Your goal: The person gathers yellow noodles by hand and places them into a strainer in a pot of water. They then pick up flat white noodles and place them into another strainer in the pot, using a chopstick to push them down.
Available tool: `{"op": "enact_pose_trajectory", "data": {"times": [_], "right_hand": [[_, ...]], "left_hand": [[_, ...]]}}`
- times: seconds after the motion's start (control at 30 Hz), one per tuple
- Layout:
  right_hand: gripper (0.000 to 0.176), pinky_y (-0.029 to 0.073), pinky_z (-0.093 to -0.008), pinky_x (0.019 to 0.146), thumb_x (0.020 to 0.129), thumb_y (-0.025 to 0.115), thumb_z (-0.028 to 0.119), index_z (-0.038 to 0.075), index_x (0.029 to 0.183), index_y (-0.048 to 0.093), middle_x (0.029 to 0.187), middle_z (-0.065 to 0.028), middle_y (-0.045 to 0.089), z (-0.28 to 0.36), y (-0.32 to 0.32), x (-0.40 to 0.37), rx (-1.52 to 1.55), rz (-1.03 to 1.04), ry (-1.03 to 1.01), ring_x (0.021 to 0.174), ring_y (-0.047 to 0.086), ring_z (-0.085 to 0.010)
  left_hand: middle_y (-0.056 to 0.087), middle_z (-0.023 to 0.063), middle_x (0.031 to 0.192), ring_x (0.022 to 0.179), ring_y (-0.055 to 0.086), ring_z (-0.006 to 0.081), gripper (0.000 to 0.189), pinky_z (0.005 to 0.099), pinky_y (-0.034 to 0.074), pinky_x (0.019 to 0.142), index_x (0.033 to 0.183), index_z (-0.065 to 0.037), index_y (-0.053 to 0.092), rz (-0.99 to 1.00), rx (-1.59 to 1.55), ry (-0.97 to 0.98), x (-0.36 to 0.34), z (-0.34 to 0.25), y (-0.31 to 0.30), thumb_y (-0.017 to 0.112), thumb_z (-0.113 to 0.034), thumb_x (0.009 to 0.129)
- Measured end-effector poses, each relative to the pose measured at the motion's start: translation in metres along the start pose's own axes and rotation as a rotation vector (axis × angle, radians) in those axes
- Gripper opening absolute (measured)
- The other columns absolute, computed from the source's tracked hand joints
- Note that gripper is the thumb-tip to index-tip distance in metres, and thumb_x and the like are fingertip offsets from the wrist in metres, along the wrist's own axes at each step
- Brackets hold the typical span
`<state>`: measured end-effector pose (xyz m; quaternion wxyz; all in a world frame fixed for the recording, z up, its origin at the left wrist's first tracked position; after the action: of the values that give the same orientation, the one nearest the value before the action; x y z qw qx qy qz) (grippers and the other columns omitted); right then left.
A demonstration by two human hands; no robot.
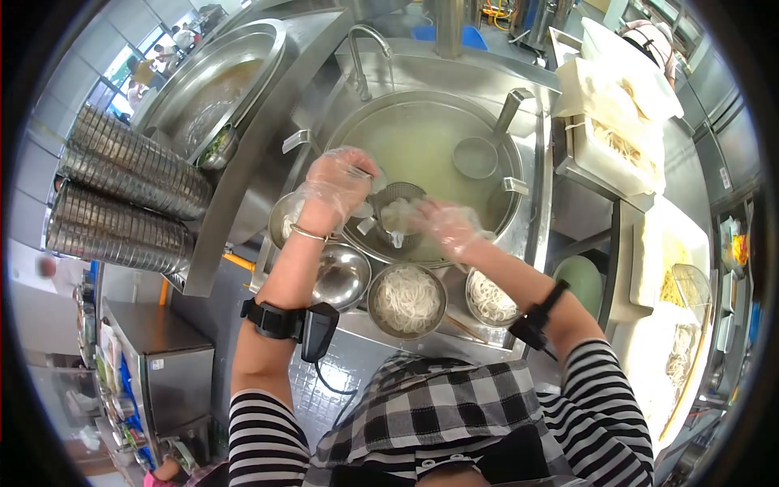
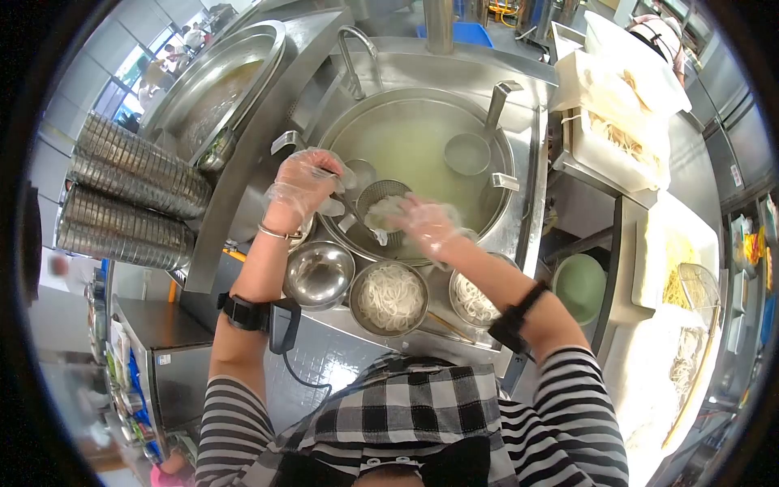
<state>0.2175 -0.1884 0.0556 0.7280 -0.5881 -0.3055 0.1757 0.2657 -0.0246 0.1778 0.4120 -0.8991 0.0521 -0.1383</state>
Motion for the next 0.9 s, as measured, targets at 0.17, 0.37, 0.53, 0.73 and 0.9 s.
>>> {"op": "enact_pose_trajectory", "data": {"times": [0.17, 0.37, 0.53, 0.73, 0.9], "right_hand": [[0.025, 0.046, -0.0355, 0.074, 0.070, 0.053, 0.019, 0.012, 0.092, 0.059, 0.100, -0.0070, 0.056, 0.005, 0.067, 0.044, 0.047, 0.371, 0.070, 0.091, 0.054, -0.0258], [0.029, 0.045, -0.0373, 0.069, 0.070, 0.050, 0.029, 0.005, 0.082, 0.061, 0.085, -0.0141, 0.060, -0.031, 0.048, 0.045, 0.301, 0.452, 0.415, 0.080, 0.057, -0.0288], [0.052, 0.030, -0.0382, 0.093, 0.077, 0.045, 0.036, 0.010, 0.121, 0.035, 0.121, -0.0149, 0.039, -0.057, 0.001, 0.002, 0.195, 0.639, 0.442, 0.111, 0.039, -0.0285], [0.042, 0.036, -0.0381, 0.087, 0.076, 0.046, 0.025, 0.006, 0.113, 0.041, 0.112, -0.0158, 0.047, -0.103, -0.009, -0.130, 0.072, 0.661, 0.808, 0.103, 0.046, -0.0302], [0.020, 0.046, -0.0374, 0.069, 0.073, 0.046, 0.016, 0.008, 0.083, 0.060, 0.083, -0.0143, 0.060, -0.108, 0.040, -0.198, -0.022, 0.711, 0.751, 0.075, 0.059, -0.0305]], "left_hand": [[0.057, 0.0014, 0.066, 0.062, 0.053, 0.0097, 0.013, 0.0216, 0.042, 0.061, 0.068, -0.003, 0.057, -0.006, -0.148, 0.011, -0.004, 0.010, 0.009, 0.051, 0.002, 0.059], [0.059, 0.0060, 0.069, 0.068, 0.057, 0.0200, 0.009, 0.0275, 0.044, 0.063, 0.066, -0.008, 0.059, -0.103, -0.203, -0.058, -0.019, 0.029, 0.016, 0.054, -0.004, 0.060], [0.059, 0.0043, 0.069, 0.068, 0.056, 0.0151, 0.010, 0.0255, 0.044, 0.064, 0.068, -0.006, 0.058, -0.049, -0.152, -0.099, -0.031, 0.035, 0.018, 0.054, -0.002, 0.060], [0.059, 0.0039, 0.070, 0.068, 0.056, 0.0148, 0.011, 0.0256, 0.044, 0.064, 0.070, -0.007, 0.058, -0.060, -0.127, -0.112, -0.057, 0.065, 0.028, 0.055, -0.003, 0.060], [0.059, 0.0049, 0.072, 0.069, 0.058, 0.0187, 0.011, 0.0278, 0.045, 0.063, 0.070, -0.009, 0.058, -0.056, -0.110, -0.134, -0.065, 0.069, 0.040, 0.056, -0.006, 0.060]]}}
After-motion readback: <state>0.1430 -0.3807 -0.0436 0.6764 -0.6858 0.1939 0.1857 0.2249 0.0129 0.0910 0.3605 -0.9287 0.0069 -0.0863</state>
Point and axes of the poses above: each hand's wrist, its own x-axis towards the middle knuckle, its own y-axis out of the palm, z = x × y, the point moved 4 cm from there along x, towards the middle knuckle
